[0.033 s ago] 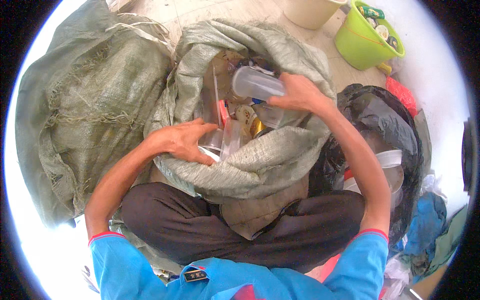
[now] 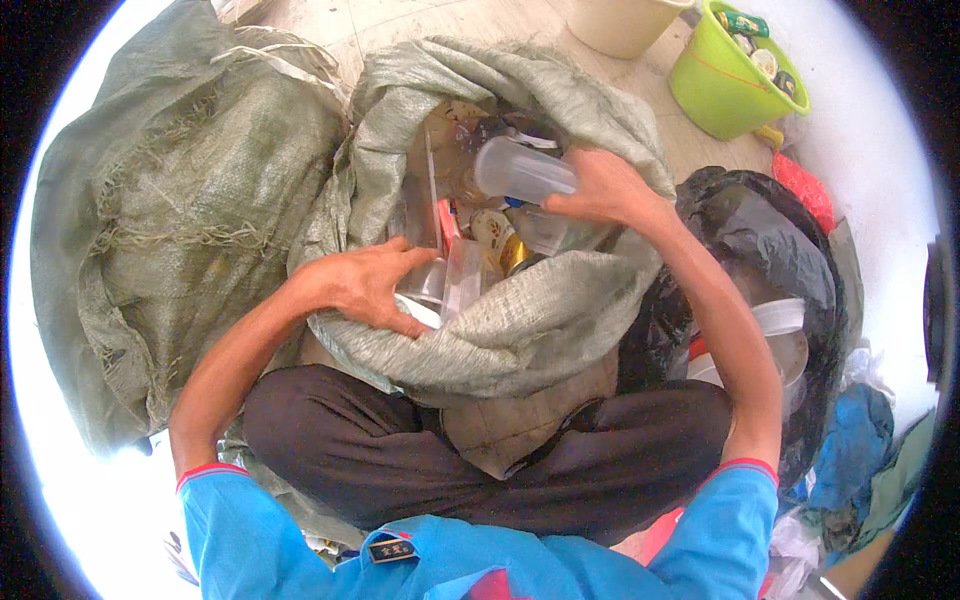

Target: The person sits on the floor and sorts through a large sack filled with mixed waste. They repeatedly reach into the sack, pull out plastic containers, bottles, and food trays, and place them into a black plastic bag beside them.

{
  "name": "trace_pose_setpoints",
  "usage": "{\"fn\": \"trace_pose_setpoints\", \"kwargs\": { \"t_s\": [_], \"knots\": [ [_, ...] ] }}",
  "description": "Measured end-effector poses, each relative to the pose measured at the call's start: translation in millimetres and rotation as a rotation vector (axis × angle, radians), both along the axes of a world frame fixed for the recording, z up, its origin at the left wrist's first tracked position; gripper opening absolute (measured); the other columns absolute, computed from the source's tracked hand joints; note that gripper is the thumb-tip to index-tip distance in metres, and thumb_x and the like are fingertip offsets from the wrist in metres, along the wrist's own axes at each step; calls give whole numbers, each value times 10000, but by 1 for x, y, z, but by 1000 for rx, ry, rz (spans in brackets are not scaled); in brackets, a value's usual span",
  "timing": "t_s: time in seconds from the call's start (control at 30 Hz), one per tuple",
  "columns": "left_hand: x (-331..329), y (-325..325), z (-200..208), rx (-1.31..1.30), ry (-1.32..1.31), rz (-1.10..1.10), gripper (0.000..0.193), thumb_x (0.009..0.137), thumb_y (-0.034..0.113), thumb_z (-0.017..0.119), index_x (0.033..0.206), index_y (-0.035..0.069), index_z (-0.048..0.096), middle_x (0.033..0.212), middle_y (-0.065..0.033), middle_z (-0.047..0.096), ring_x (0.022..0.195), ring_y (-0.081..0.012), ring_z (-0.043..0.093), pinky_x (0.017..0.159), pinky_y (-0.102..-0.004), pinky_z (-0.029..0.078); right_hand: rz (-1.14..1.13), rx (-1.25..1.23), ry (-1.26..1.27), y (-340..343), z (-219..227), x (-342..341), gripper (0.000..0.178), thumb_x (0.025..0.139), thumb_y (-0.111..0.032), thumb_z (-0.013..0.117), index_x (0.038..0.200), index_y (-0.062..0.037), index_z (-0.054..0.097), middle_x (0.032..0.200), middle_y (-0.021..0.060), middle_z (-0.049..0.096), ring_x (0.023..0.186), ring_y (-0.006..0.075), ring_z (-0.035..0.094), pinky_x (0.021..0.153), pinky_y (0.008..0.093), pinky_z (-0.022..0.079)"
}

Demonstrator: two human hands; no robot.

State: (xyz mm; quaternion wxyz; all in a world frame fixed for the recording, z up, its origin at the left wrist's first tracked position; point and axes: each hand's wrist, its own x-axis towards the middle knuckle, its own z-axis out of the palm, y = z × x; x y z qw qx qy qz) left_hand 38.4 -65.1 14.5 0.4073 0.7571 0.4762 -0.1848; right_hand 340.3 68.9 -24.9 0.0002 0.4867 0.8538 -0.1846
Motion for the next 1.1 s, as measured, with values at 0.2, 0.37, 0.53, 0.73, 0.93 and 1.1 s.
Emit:
{"fn": "trace_pose_setpoints", "kwargs": {
  "t_s": [0.2,0.37,0.53,0.73,0.93,1.1],
  "knots": [
    [-2,-10,-1,-28,-72,-119,1170,582,349,866,1521,49,235,1483,-243,323,1314,-421,452,1092,-430,423,-106,242,-29,-9,5,21,642,680,-439,736,1038,90,665,1058,313,631,1001,441,648,886,479,545],
    [-1,-10,-13,12,-123,-199,1118,620,322,822,1524,39,228,1427,-256,366,1265,-415,494,1062,-419,438,-169,-94,-43,9,-6,36,729,685,-506,746,1064,111,659,1003,299,683,962,391,683,856,448,544],
    [5,-11,-28,17,-35,-38,1017,680,419,785,1495,37,312,1394,-251,420,1268,-421,482,1073,-453,430,-242,-204,57,11,-24,44,793,657,-585,750,1063,92,679,928,271,699,851,351,704,791,428,546],
    [7,0,-44,78,-2,33,931,719,463,732,1479,54,383,1265,-239,526,1225,-390,522,1043,-436,438,121,-83,158,-3,-1,20,691,666,-584,739,905,63,696,847,260,689,785,372,689,722,447,544],
    [3,6,-55,21,18,66,921,682,409,781,1433,-3,443,1396,-271,501,1304,-375,494,1106,-423,400,178,125,411,-30,73,21,713,694,-552,766,1037,60,638,1001,250,648,953,351,636,845,447,501],
    [-6,4,-65,53,-133,96,953,661,406,822,1419,-31,442,1389,-260,513,1296,-374,501,1099,-416,402,-298,310,639,-78,124,109,710,689,-512,802,1098,46,640,986,208,694,878,290,683,810,412,543]
  ]
}}
